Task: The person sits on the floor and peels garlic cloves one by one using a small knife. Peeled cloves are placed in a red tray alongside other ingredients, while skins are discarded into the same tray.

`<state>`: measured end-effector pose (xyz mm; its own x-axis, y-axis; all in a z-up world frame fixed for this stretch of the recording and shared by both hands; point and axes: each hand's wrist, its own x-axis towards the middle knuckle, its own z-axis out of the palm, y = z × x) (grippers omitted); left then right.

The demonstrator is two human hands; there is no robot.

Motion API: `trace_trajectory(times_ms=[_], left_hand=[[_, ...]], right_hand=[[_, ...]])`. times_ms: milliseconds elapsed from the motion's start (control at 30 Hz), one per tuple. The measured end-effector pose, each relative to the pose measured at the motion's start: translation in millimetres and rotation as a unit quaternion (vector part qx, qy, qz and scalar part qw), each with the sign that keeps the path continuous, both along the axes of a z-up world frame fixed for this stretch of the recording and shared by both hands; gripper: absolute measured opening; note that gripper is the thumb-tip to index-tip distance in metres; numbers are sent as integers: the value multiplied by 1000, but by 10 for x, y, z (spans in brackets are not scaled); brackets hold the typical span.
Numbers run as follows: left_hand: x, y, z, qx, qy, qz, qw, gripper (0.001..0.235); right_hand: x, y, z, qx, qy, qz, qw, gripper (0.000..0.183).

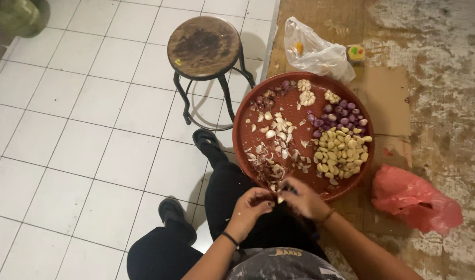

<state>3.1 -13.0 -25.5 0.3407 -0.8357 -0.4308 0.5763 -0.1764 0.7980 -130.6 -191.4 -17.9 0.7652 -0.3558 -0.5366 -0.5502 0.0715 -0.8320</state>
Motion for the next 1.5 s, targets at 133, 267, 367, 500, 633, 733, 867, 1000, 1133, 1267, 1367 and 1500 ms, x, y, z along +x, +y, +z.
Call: trace_trajectory(times_ms=[133, 267, 367, 500, 633, 733, 867, 1000, 1133, 1267, 1367, 1500], left_hand=[[162, -57, 136, 50, 101, 103, 988, 29], [200, -129, 191, 67, 107, 148, 981, 33], [211, -181, 146, 81, 107, 155, 979, 33], [203, -216, 1, 70, 105, 168, 978, 31], [192, -241, -127, 67, 108, 174, 976, 30], [193, -236, -164, 69, 114, 176, 975, 29], [228, -250, -151, 89, 125, 169, 974, 29], [250, -272, -107, 100, 124, 161, 974, 30], [271, -272, -28, 94, 122, 149, 977, 31], [308, -271, 88, 110, 137, 131, 976, 32], [294, -173, 188, 64, 136, 133, 980, 33], [272, -21, 309, 5, 128, 124, 984, 26]], right_hand=[[-195, -677, -215, -137, -15, -147, 979, 21], [-371, -1394, -175, -404, 44, -182, 895, 35], [-326, -1539, -118, -553, 50, -142, 820, 35], [184, -1346, -198, -435, 50, -92, 894, 38], [764, -1128, -288, -482, 37, 6, 875, 40], [1086, -1091, -337, -461, 134, 68, 874, 44], [1227, -1085, -341, -501, 109, 86, 854, 53], [1215, -1053, -183, -461, 92, 40, 882, 55], [1049, -895, 152, -344, 27, -32, 938, 38], [808, -487, 430, -129, -92, -47, 986, 26], [617, -55, 529, -139, -152, 0, 979, 23], [504, 353, 580, -158, -154, -11, 975, 31]])
